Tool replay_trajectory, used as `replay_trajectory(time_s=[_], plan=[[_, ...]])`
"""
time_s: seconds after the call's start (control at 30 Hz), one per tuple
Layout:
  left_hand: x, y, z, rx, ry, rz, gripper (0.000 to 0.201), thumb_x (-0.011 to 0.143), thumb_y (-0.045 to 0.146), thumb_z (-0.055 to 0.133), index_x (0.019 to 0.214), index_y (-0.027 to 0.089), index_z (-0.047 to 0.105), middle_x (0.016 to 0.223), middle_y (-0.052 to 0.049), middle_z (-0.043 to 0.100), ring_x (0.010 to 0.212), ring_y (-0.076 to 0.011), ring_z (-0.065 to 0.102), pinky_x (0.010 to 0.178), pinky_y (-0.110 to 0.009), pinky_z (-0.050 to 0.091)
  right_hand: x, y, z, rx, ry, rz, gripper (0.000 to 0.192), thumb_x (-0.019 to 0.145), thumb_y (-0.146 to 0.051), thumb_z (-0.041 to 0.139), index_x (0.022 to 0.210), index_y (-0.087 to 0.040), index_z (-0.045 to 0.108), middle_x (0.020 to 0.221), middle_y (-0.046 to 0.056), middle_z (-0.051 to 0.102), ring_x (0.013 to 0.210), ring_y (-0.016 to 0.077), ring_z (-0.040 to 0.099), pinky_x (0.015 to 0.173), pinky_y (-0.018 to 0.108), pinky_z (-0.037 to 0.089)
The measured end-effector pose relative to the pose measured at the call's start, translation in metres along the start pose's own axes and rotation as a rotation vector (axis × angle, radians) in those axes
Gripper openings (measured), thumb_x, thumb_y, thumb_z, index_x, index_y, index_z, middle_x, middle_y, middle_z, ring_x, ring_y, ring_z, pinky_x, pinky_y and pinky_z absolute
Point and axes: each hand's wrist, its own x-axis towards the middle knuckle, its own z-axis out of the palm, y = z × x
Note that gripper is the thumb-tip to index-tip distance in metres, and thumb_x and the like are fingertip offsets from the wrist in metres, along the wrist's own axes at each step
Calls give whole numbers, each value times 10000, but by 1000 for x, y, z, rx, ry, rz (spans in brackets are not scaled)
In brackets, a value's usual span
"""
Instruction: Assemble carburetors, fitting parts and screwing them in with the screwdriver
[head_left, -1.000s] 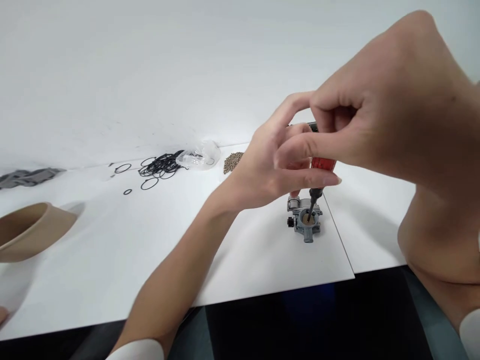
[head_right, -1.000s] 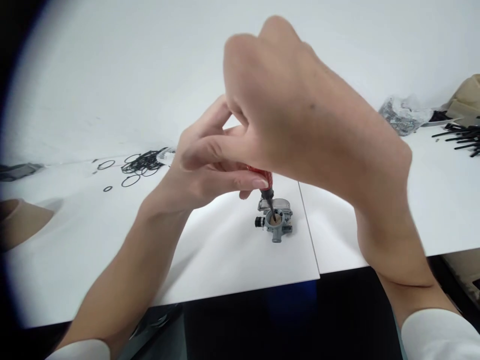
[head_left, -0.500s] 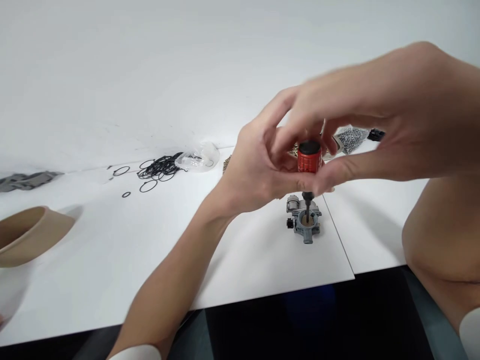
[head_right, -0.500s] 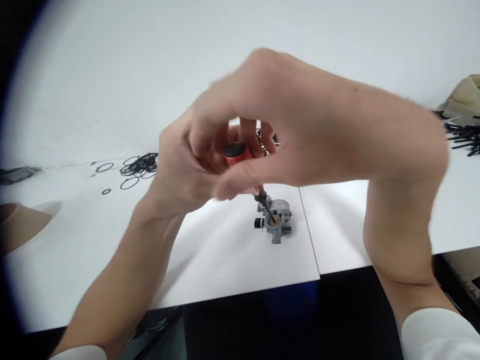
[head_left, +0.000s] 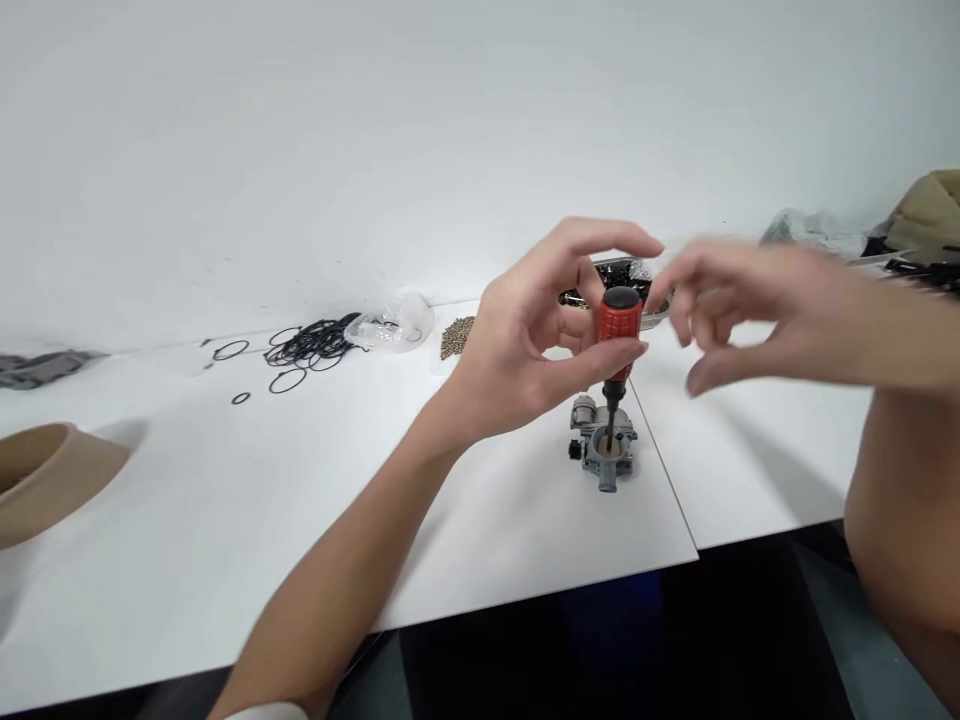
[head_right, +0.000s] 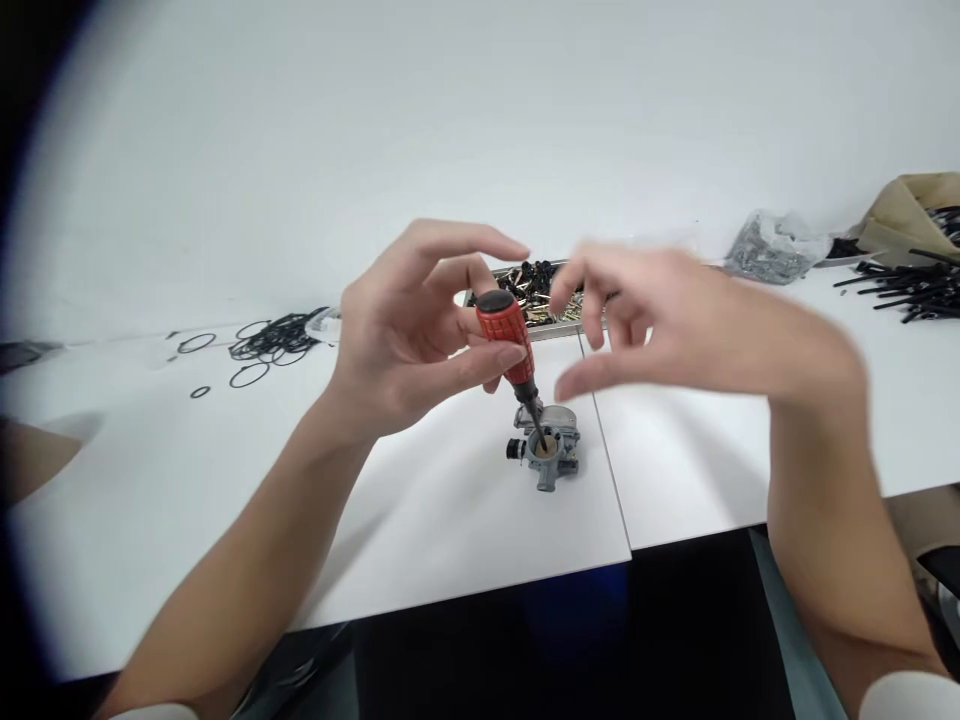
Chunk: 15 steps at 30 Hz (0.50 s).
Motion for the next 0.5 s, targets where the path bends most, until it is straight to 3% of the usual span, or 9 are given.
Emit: replay_trajectory(time_s=[0.07,0.13,0.2,0.27,0.33,0.4,0.5], plan=[[0,-3,-1,20,-6,45,310,805,114,739,1085,191,633,865,11,611,699,-106,682,544,-203,589,-8,15,37,-29,8,69,566,763,-544,769,1196,-229,586,1033,45,640,787,191,647,622,328,561],[-1,-2,-1,25,9,69,288,771,120,777,1025,189,661,874,-1,636,699,-117,684,540,-218,584,-13,24,82,-63,-1,47,543,761,-469,800,1184,-197,596,1169,105,605,951,266,641,755,425,593],[-3,3,0,24,-9,70,287,768,104,773,1022,196,675,853,-5,648,709,-127,686,534,-225,580,-16,27,120,-108,19,19,360,818,-333,768,1095,-156,622,1166,136,586,1046,299,617,836,463,584],[-5,11,0,26,-68,60,269,795,79,730,1030,202,685,856,-11,655,731,-130,692,552,-230,590,-17,26,142,-103,80,3,223,864,-240,708,1047,-141,627,1177,146,566,1052,286,618,853,450,581],[-9,21,0,38,-128,41,247,823,71,686,1034,199,691,912,-29,672,772,-133,700,610,-243,616,-20,26,143,-71,101,-10,171,880,-210,673,1032,-142,631,1193,141,553,1003,260,632,841,430,579],[-12,27,-2,42,-108,2,193,837,97,674,1010,181,688,960,-53,692,788,-140,707,641,-258,627,-27,32,128,-29,54,3,167,883,-205,652,1040,-150,642,1164,120,564,925,230,640,821,410,572],[-21,28,-15,19,144,-54,172,789,159,744,933,158,650,892,-56,705,705,-153,711,586,-269,609,-43,61,84,44,-30,96,207,892,-210,599,1087,-203,670,1087,70,606,832,193,638,775,369,551]])
